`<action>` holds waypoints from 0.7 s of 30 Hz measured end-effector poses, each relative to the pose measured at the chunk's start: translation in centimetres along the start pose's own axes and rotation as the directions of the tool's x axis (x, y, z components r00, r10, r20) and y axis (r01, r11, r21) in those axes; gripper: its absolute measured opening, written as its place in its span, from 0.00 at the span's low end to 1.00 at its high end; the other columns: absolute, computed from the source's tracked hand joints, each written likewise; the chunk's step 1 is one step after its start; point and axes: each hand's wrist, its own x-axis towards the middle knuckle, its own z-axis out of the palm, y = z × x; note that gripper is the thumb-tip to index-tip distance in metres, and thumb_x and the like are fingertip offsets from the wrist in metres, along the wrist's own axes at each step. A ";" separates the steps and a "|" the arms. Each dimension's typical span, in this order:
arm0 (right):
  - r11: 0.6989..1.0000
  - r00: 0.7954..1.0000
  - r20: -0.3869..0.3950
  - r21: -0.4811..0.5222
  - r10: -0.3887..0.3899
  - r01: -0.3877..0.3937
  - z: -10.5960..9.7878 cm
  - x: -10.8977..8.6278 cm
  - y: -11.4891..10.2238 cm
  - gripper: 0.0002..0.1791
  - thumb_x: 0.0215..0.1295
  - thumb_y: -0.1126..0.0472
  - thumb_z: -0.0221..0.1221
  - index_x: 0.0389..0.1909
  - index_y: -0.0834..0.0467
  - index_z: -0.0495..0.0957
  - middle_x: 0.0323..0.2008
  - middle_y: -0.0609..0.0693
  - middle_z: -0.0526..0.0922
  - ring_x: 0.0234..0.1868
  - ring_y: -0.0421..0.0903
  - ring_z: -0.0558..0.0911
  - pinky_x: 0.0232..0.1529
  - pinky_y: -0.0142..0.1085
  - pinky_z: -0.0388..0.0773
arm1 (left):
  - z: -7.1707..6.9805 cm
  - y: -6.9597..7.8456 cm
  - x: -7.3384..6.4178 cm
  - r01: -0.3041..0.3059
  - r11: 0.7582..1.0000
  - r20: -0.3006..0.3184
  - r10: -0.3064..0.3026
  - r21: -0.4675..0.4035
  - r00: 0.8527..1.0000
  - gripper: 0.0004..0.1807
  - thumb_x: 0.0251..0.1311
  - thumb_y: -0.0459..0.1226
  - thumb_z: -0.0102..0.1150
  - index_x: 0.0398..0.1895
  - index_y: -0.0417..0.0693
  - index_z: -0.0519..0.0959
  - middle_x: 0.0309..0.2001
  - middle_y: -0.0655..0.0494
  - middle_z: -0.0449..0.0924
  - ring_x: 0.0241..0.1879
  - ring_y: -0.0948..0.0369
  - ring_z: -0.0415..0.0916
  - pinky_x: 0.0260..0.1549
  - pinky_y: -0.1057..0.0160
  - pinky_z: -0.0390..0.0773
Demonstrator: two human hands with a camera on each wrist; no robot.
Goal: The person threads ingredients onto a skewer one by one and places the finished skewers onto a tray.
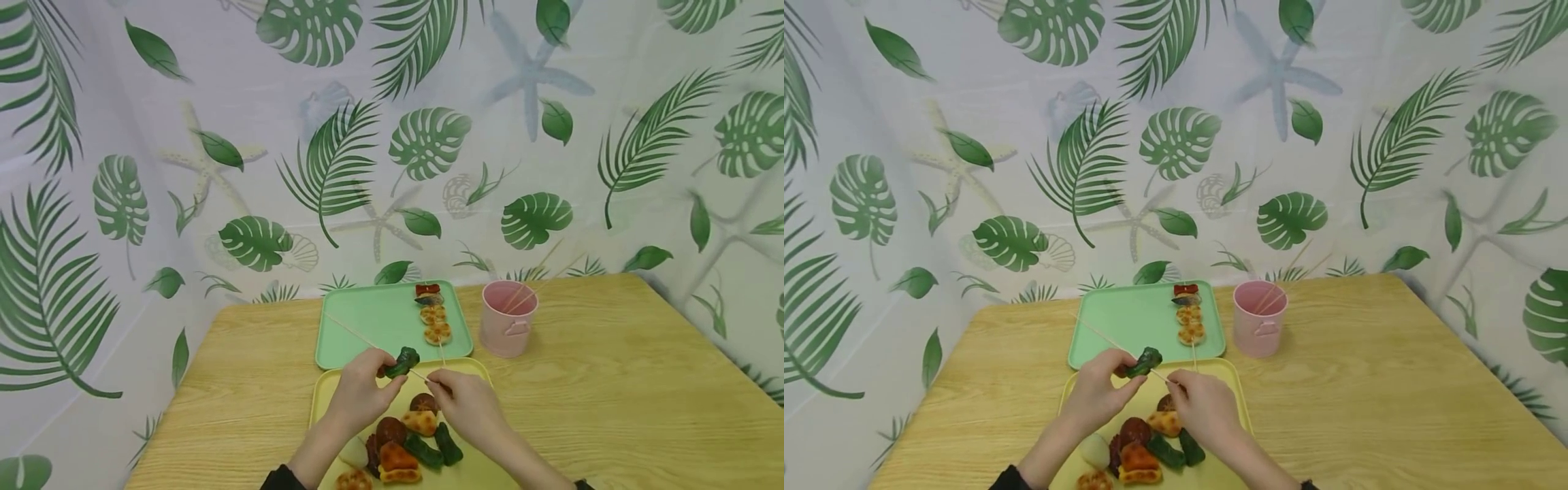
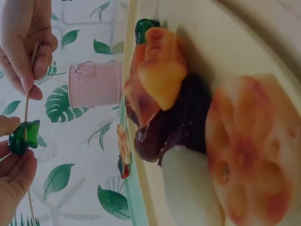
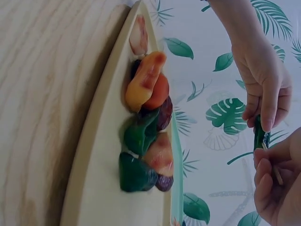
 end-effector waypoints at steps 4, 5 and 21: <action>0.999 0.996 0.079 0.039 -0.030 0.027 -0.8 -0.6 0.9 0.06 0.63 0.65 0.57 0.37 0.60 0.82 0.18 0.43 0.78 0.13 0.31 0.64 0.15 0.28 0.63 | 0.2 0.4 -0.1 0.015 0.998 0.127 -0.006 -0.068 0.992 0.11 0.50 0.32 0.67 0.37 0.41 0.78 0.33 0.53 0.78 0.31 0.60 0.74 0.30 0.67 0.75; 0.998 0.996 0.089 0.056 -0.024 0.019 -1.1 -0.9 1.3 0.07 0.64 0.65 0.56 0.37 0.60 0.82 0.18 0.43 0.77 0.13 0.31 0.64 0.16 0.28 0.63 | 0.2 0.4 -0.1 0.028 0.996 0.165 -0.013 -0.089 0.986 0.12 0.51 0.33 0.67 0.39 0.41 0.78 0.35 0.52 0.78 0.32 0.60 0.74 0.31 0.65 0.76; 0.919 0.956 -0.063 0.299 0.286 -0.255 -5.8 -6.8 6.0 0.09 0.65 0.70 0.52 0.36 0.68 0.81 0.13 0.44 0.68 0.13 0.37 0.65 0.18 0.30 0.65 | 0.1 -3.3 -1.5 0.207 0.978 0.818 -0.128 0.012 0.560 0.23 0.52 0.31 0.63 0.54 0.43 0.76 0.50 0.55 0.76 0.48 0.60 0.74 0.41 0.66 0.75</action>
